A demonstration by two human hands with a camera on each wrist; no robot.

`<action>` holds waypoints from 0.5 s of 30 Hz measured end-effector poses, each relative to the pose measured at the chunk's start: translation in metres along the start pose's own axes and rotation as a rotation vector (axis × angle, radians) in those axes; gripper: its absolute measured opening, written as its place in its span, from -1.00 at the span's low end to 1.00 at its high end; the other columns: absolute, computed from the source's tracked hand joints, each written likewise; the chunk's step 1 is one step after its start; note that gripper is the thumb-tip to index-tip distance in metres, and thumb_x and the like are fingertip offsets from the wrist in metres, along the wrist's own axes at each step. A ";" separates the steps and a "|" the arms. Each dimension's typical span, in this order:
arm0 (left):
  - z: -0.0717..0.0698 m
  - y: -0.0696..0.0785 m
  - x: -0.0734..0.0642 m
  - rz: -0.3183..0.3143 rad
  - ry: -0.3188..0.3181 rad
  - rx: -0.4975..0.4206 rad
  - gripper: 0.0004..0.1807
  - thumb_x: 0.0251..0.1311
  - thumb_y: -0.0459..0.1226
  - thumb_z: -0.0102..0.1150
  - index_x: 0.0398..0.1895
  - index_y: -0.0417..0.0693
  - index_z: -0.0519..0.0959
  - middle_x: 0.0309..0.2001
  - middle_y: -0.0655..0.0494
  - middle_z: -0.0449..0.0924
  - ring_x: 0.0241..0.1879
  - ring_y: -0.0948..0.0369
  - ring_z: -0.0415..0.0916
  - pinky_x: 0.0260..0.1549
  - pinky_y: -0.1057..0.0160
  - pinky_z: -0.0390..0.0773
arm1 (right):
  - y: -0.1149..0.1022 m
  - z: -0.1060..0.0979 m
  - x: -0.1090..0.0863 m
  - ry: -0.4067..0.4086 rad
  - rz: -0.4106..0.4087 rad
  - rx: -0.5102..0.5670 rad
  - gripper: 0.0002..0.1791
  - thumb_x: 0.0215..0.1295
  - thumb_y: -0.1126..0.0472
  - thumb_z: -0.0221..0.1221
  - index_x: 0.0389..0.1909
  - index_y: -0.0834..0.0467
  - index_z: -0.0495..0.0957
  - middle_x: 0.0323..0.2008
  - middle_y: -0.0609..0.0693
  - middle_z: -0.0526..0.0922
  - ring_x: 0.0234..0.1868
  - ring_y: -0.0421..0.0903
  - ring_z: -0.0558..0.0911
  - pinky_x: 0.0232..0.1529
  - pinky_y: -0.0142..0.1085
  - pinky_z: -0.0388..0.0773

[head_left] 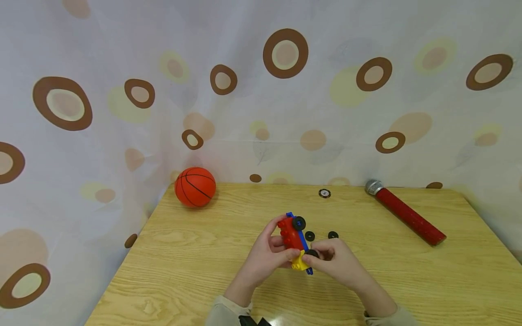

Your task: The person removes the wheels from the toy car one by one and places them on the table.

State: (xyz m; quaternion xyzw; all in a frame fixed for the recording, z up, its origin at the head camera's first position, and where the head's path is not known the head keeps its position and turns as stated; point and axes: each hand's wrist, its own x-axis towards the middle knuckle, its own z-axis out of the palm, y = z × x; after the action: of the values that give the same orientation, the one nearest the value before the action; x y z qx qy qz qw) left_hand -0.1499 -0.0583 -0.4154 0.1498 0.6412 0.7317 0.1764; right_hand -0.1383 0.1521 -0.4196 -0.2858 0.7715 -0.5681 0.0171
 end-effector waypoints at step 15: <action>-0.001 -0.003 0.001 0.013 0.077 0.073 -0.12 0.17 -0.35 0.37 0.51 0.05 0.13 -0.06 -0.26 0.69 -0.15 -0.01 0.73 -0.34 0.12 0.74 | 0.000 0.006 0.000 0.089 0.025 -0.033 -0.56 0.28 0.35 0.26 -0.70 0.15 0.27 -0.73 -0.03 0.18 -0.66 -0.38 0.20 -0.72 -0.42 0.13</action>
State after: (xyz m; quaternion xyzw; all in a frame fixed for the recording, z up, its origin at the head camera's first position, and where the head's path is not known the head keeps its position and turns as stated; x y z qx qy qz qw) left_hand -0.1513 -0.0584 -0.4187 0.1319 0.6727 0.7143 0.1413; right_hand -0.1357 0.1466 -0.4217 -0.2508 0.7842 -0.5674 -0.0148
